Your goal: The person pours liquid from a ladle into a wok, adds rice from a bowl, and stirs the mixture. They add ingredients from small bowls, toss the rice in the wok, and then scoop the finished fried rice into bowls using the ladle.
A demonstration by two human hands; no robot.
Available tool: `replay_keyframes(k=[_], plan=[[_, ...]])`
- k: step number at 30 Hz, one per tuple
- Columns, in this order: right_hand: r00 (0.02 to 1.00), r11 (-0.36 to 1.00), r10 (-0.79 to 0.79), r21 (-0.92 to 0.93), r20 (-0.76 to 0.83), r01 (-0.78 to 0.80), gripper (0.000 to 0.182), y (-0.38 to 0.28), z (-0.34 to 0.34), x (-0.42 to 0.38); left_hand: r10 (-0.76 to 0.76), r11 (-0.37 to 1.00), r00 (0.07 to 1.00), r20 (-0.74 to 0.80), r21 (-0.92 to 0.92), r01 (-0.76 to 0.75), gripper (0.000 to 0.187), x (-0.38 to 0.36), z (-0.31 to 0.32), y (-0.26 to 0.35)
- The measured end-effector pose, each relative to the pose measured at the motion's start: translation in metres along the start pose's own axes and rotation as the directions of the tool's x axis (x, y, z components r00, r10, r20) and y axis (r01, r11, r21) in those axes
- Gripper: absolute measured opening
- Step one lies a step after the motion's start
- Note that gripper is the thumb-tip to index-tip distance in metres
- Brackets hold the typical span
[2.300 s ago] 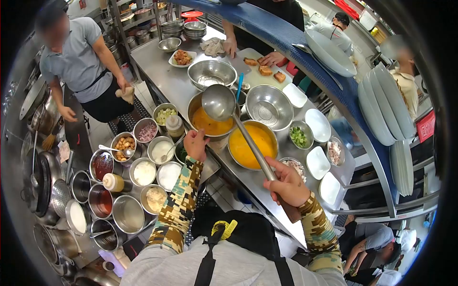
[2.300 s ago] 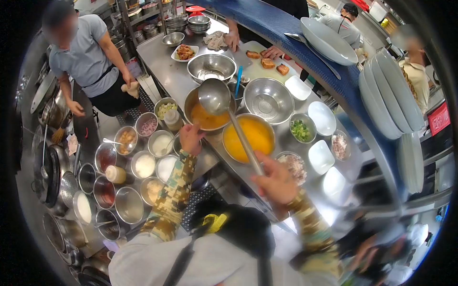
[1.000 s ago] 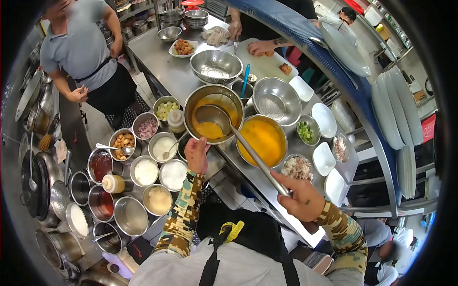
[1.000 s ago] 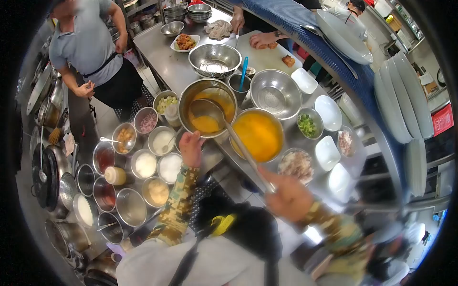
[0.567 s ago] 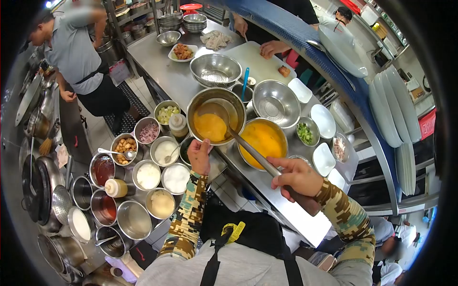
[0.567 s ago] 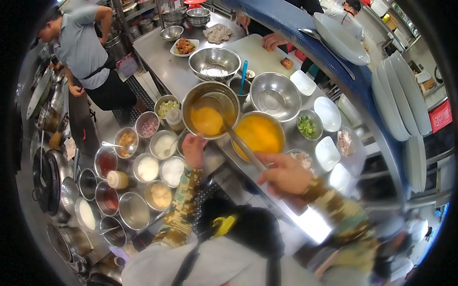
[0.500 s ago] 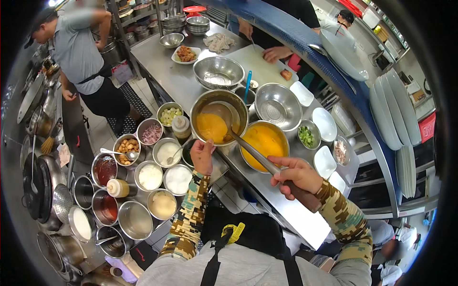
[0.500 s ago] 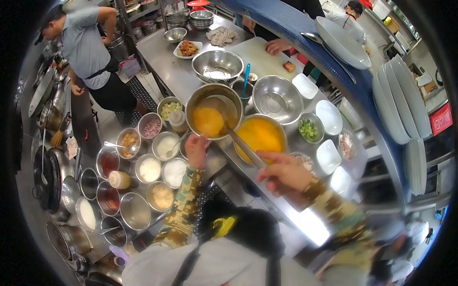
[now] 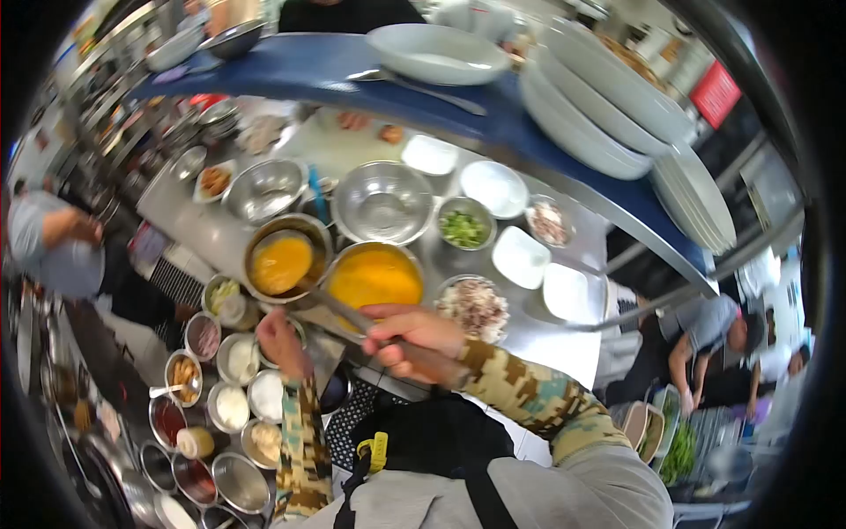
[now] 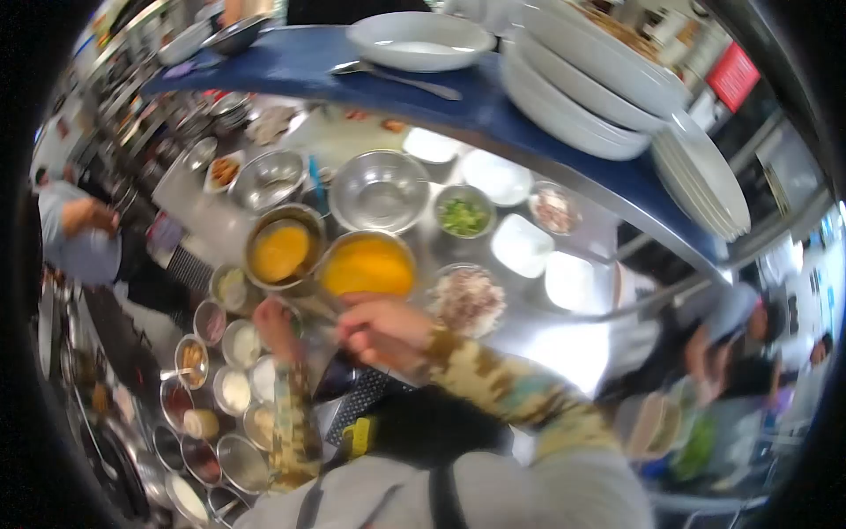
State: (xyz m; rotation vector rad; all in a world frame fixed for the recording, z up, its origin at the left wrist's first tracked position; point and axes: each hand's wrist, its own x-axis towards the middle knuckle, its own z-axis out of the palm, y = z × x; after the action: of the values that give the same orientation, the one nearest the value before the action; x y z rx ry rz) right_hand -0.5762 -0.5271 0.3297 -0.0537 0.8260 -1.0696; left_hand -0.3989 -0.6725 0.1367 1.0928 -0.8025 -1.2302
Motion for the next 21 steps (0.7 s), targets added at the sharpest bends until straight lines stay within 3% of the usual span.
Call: replay_keyframes(k=[1, 2, 3, 5, 6, 8, 11, 14, 15, 16, 19, 21], plan=[[0.999, 1.0, 0.002, 0.007, 0.048, -0.002, 0.046, -0.002, -0.006, 0.004, 0.139, 0.984, 0.99, 0.034, 0.109, -0.141, 0.021, -0.036, 0.015, 0.026], [0.997, 1.0, -0.01, -0.018, 0.081, 0.011, 0.037, -0.005, -0.009, 0.006, 0.106, 0.993, 0.974, 0.201, 0.021, -0.113, 0.022, -0.067, 0.028, 0.046], [0.993, 0.999, -0.009, -0.044, 0.118, 0.014, 0.029, -0.007, -0.012, 0.009, 0.058, 0.998, 0.903, 0.426, -0.002, -0.063, 0.021, -0.091, 0.035, 0.049], [0.989, 0.996, -0.004, -0.083, 0.148, 0.016, 0.02, -0.01, -0.013, 0.015, -0.1, 0.995, 0.645, 0.757, 0.066, 0.076, 0.023, -0.129, 0.046, 0.048], [0.99, 0.996, -0.007, -0.092, 0.138, 0.02, 0.021, -0.012, -0.012, 0.017, -0.202, 0.978, 0.54, 0.817, 0.137, 0.159, 0.025, -0.139, 0.05, 0.038], [0.991, 0.996, 0.023, -0.083, 0.129, -0.012, 0.018, -0.014, -0.011, 0.022, -0.348, 0.929, 0.443, 0.827, 0.241, 0.279, 0.029, -0.148, 0.051, 0.009], [0.993, 0.991, -0.026, -0.124, 0.117, 0.04, 0.016, -0.02, -0.018, 0.025, -0.407, 0.868, 0.444, 0.798, 0.186, 0.461, 0.035, -0.155, 0.06, -0.037], [0.993, 0.974, 0.064, -0.222, 0.098, -0.041, 0.031, -0.029, -0.031, 0.034, -0.386, 0.772, 0.464, 0.798, 0.004, 0.636, 0.041, -0.165, 0.066, -0.08], [0.994, 0.987, 0.075, -0.148, 0.079, -0.063, 0.044, -0.037, -0.025, 0.024, -0.364, 0.73, 0.469, 0.805, -0.067, 0.681, 0.043, -0.169, 0.068, -0.093], [0.992, 0.988, 0.057, -0.152, 0.111, -0.039, 0.052, -0.039, -0.025, 0.026, -0.336, 0.692, 0.475, 0.813, -0.13, 0.71, 0.045, -0.173, 0.068, -0.103], [0.985, 0.981, 0.105, -0.178, 0.135, -0.08, 0.045, -0.044, -0.024, 0.022, -0.241, 0.583, 0.479, 0.844, -0.268, 0.767, 0.052, -0.18, 0.066, -0.129], [0.99, 0.967, 0.094, -0.247, 0.107, -0.065, 0.051, -0.044, -0.017, 0.016, -0.191, 0.534, 0.47, 0.861, -0.311, 0.786, 0.056, -0.183, 0.068, -0.14]])
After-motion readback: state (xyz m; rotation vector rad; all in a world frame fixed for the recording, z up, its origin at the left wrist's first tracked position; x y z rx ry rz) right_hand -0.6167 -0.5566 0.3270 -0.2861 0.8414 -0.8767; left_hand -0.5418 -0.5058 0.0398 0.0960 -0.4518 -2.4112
